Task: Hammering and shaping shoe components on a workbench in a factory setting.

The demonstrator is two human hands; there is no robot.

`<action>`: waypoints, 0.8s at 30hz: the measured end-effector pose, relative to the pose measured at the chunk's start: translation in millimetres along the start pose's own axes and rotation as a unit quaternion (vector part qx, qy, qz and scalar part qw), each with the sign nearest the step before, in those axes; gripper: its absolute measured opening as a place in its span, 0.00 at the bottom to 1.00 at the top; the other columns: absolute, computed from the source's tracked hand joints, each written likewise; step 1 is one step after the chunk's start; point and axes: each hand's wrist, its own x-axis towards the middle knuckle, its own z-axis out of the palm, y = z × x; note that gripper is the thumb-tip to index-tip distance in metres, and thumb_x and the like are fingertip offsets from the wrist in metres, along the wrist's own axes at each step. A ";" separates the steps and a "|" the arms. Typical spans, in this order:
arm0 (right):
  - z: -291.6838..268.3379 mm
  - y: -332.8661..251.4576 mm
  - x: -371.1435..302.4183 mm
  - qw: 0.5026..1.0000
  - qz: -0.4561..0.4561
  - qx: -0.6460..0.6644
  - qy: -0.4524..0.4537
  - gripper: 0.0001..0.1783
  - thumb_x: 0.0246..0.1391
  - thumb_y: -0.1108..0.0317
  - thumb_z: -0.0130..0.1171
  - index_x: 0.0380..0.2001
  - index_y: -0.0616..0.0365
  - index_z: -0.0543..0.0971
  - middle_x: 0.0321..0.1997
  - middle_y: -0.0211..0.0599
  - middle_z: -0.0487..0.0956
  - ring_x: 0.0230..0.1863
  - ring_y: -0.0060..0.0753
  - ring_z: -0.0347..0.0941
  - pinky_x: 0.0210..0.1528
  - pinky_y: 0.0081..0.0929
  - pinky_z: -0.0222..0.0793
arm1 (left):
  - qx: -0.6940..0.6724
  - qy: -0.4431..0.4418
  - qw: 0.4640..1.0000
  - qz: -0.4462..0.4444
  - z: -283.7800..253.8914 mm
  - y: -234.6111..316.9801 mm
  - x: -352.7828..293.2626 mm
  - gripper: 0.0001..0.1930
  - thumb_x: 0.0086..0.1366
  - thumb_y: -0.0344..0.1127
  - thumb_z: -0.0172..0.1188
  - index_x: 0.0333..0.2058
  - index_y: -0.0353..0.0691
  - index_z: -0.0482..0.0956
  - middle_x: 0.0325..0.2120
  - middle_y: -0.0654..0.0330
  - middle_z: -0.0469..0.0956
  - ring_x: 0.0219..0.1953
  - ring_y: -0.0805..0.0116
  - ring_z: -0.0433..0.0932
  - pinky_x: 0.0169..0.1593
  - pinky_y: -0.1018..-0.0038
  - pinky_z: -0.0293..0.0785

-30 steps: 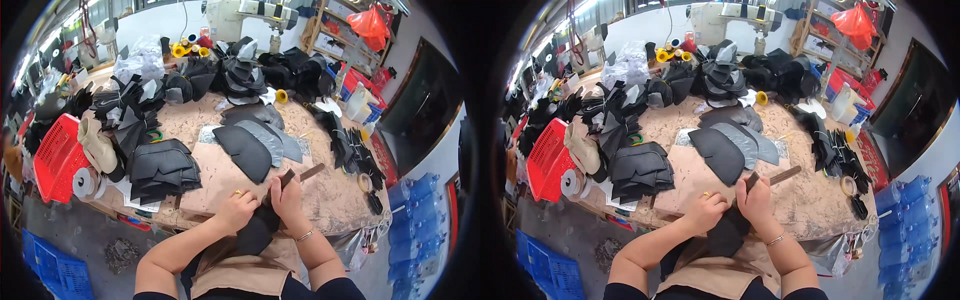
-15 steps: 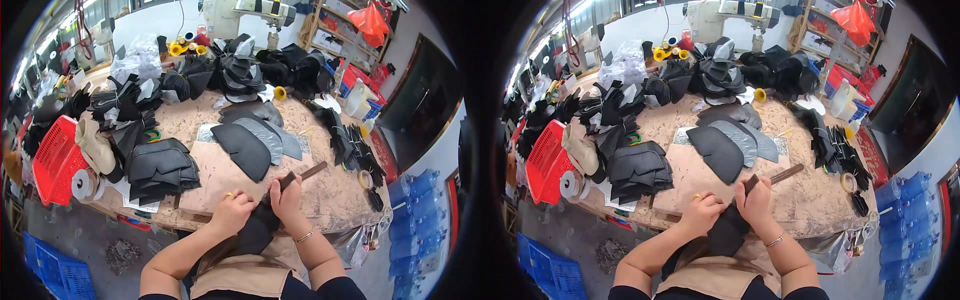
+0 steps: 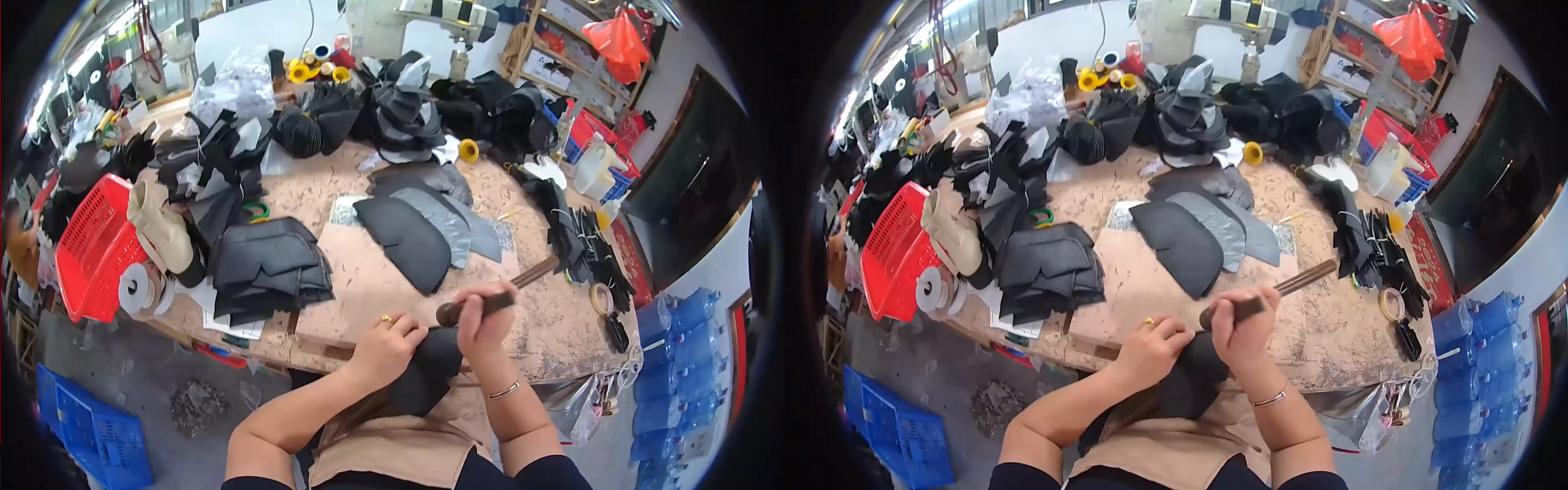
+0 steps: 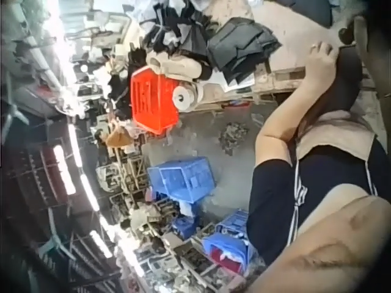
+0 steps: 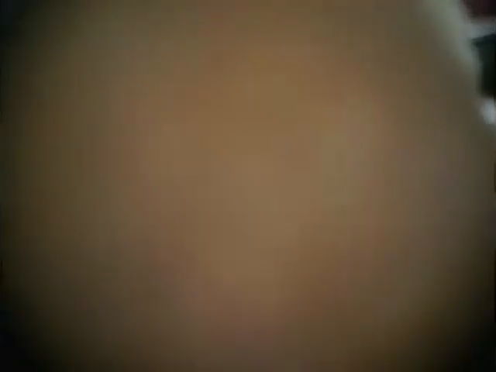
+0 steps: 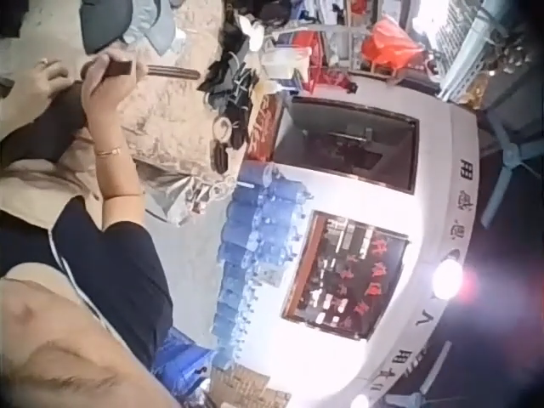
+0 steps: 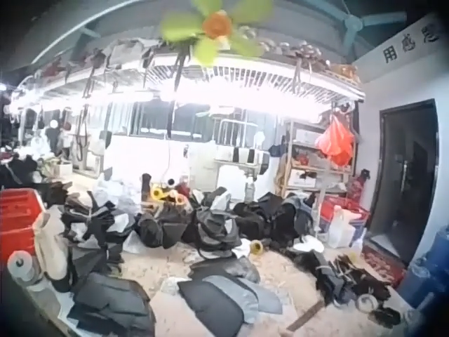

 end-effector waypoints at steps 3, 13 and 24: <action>12.6 4.1 -15.0 0.999 0.046 -0.012 -0.024 0.03 0.52 0.70 0.58 0.25 0.54 0.76 0.24 0.31 0.77 0.28 0.39 0.71 0.42 0.37 0.61 | -0.013 0.009 0.999 -0.027 -2.1 5.7 -3.0 0.10 0.52 0.30 0.61 0.36 0.44 0.81 0.35 0.65 0.77 0.44 0.64 0.75 0.46 0.67 0.68; 11.6 1.8 -4.6 0.997 0.016 -0.027 -0.076 0.03 0.53 0.70 0.58 0.27 0.55 0.76 0.25 0.33 0.77 0.26 0.39 0.70 0.41 0.36 0.60 | 0.070 -0.005 0.997 0.022 -6.6 7.2 -9.0 0.12 0.50 0.31 0.62 0.36 0.43 0.81 0.36 0.65 0.76 0.46 0.64 0.74 0.48 0.67 0.68; 19.5 3.0 -11.7 0.994 -0.065 -0.044 -0.073 0.04 0.51 0.72 0.60 0.29 0.54 0.73 0.24 0.30 0.75 0.26 0.38 0.71 0.41 0.36 0.60 | -0.007 0.051 0.996 -0.070 -9.1 12.7 -11.6 0.11 0.51 0.31 0.63 0.36 0.42 0.81 0.38 0.65 0.77 0.46 0.65 0.74 0.48 0.64 0.66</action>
